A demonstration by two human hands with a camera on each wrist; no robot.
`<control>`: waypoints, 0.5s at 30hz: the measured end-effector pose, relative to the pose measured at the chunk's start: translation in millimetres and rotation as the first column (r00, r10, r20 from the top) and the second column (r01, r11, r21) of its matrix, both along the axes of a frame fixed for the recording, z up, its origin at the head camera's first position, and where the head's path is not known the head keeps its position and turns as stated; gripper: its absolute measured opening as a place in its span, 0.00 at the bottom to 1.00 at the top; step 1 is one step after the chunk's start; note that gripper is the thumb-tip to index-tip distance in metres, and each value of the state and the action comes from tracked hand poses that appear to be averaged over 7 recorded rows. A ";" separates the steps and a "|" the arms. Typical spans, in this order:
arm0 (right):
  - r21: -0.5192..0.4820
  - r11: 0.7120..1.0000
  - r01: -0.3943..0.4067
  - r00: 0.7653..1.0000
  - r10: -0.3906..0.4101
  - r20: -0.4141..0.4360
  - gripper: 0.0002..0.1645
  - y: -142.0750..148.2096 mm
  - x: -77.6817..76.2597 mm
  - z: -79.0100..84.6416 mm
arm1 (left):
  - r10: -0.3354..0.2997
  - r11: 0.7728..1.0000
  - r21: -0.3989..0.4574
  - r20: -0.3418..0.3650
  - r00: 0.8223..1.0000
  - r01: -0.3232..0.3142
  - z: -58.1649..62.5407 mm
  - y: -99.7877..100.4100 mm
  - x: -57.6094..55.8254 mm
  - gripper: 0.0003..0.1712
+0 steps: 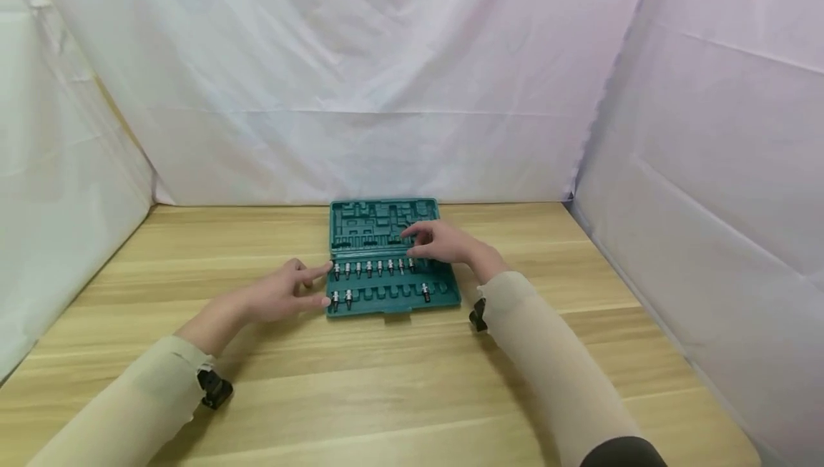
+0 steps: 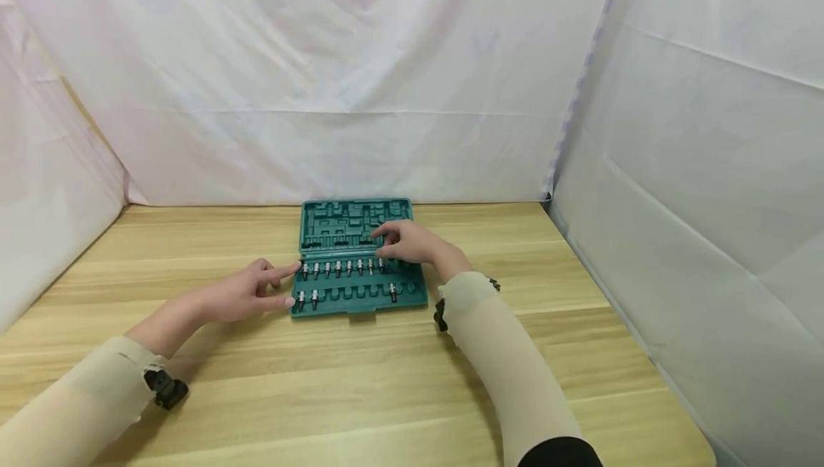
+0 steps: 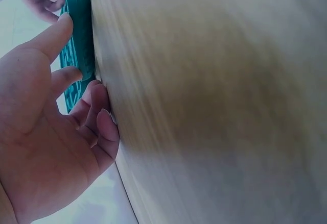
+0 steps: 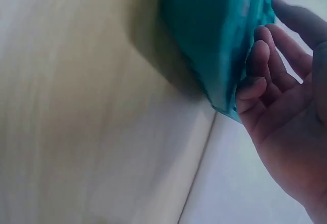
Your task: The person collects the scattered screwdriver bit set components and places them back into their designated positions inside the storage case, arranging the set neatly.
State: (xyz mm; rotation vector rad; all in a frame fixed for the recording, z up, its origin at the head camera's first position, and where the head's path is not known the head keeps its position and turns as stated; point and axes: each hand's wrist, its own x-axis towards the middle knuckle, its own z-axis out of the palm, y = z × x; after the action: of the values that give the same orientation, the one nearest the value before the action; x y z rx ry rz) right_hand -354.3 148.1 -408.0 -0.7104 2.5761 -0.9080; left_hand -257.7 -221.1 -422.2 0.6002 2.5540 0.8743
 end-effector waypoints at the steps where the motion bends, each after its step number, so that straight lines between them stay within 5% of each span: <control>1: -0.008 1.000 0.002 1.000 -0.002 0.000 0.28 4.2 1.4 3.0 | 0.000 1.000 0.000 0.001 1.000 0.000 -0.2 0.2 0.2 0.50; 15: 0.009 0.998 0.055 0.998 -0.055 -0.031 0.24 102.1 32.1 30.0 | 0.002 1.000 -0.008 -0.014 1.000 -0.002 1.8 1.8 0.0 0.50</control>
State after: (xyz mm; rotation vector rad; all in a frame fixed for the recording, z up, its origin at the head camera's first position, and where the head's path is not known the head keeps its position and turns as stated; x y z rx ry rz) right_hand -322.2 250.2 -377.9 -0.6584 2.6369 -0.9076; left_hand -257.7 -219.3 -420.4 0.6033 2.5697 0.8628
